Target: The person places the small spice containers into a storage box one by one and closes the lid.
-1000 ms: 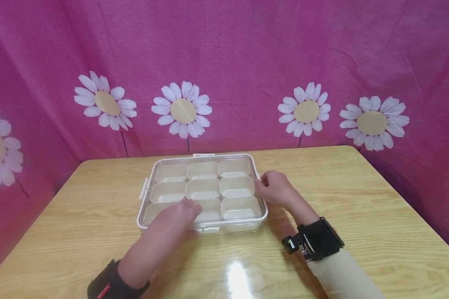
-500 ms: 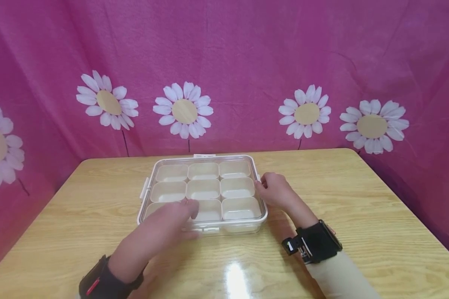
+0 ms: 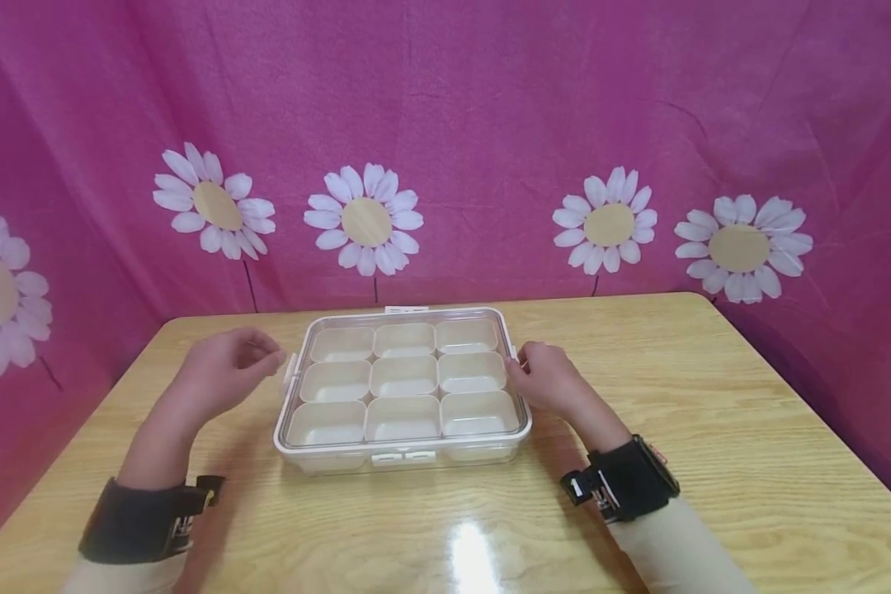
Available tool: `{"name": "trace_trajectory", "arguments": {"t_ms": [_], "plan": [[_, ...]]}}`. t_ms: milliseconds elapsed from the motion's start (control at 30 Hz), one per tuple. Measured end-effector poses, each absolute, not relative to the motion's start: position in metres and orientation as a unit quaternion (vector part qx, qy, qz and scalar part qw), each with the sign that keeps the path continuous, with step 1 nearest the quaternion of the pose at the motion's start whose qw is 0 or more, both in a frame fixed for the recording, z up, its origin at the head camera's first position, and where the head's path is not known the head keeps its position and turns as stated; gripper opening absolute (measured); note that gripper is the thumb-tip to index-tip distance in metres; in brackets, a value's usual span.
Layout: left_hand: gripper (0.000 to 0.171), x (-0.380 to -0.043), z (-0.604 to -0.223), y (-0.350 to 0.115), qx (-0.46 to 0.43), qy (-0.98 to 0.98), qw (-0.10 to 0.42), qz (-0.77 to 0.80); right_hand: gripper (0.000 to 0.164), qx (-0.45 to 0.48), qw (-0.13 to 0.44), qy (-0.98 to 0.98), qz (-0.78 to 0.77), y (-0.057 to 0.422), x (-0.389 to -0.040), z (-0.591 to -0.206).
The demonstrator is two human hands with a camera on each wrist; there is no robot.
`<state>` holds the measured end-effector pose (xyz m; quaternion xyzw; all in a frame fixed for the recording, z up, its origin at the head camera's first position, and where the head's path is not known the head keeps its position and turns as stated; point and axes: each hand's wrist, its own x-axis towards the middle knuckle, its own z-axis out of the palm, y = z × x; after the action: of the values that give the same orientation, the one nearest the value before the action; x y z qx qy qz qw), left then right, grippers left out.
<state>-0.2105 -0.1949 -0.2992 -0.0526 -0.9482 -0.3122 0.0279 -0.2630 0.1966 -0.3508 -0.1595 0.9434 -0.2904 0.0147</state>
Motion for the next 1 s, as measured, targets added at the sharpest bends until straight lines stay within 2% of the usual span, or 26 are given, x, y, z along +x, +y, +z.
{"name": "trace_trajectory", "arguments": {"t_ms": [200,333,800,1000], "plan": [[0.051,-0.226,-0.321,-0.215,0.040,-0.916,-0.075,-0.391,0.029,-0.164,0.016,0.944,-0.285,0.196,-0.263,-0.350],[0.058,-0.233,-0.333,-0.218,0.041,-0.896,-0.103,-0.429,0.030,-0.165,0.022,0.945,-0.282,0.198,-0.263,-0.351],[0.038,-0.234,-0.340,-0.216,-0.004,-0.872,-0.109,-0.478,0.030,-0.164,0.024,0.948,-0.272,0.197,-0.262,-0.351],[0.037,-0.235,-0.341,-0.216,0.009,-0.871,-0.112,-0.478,0.030,-0.165,0.020,0.948,-0.270,0.197,-0.263,-0.351]]}}
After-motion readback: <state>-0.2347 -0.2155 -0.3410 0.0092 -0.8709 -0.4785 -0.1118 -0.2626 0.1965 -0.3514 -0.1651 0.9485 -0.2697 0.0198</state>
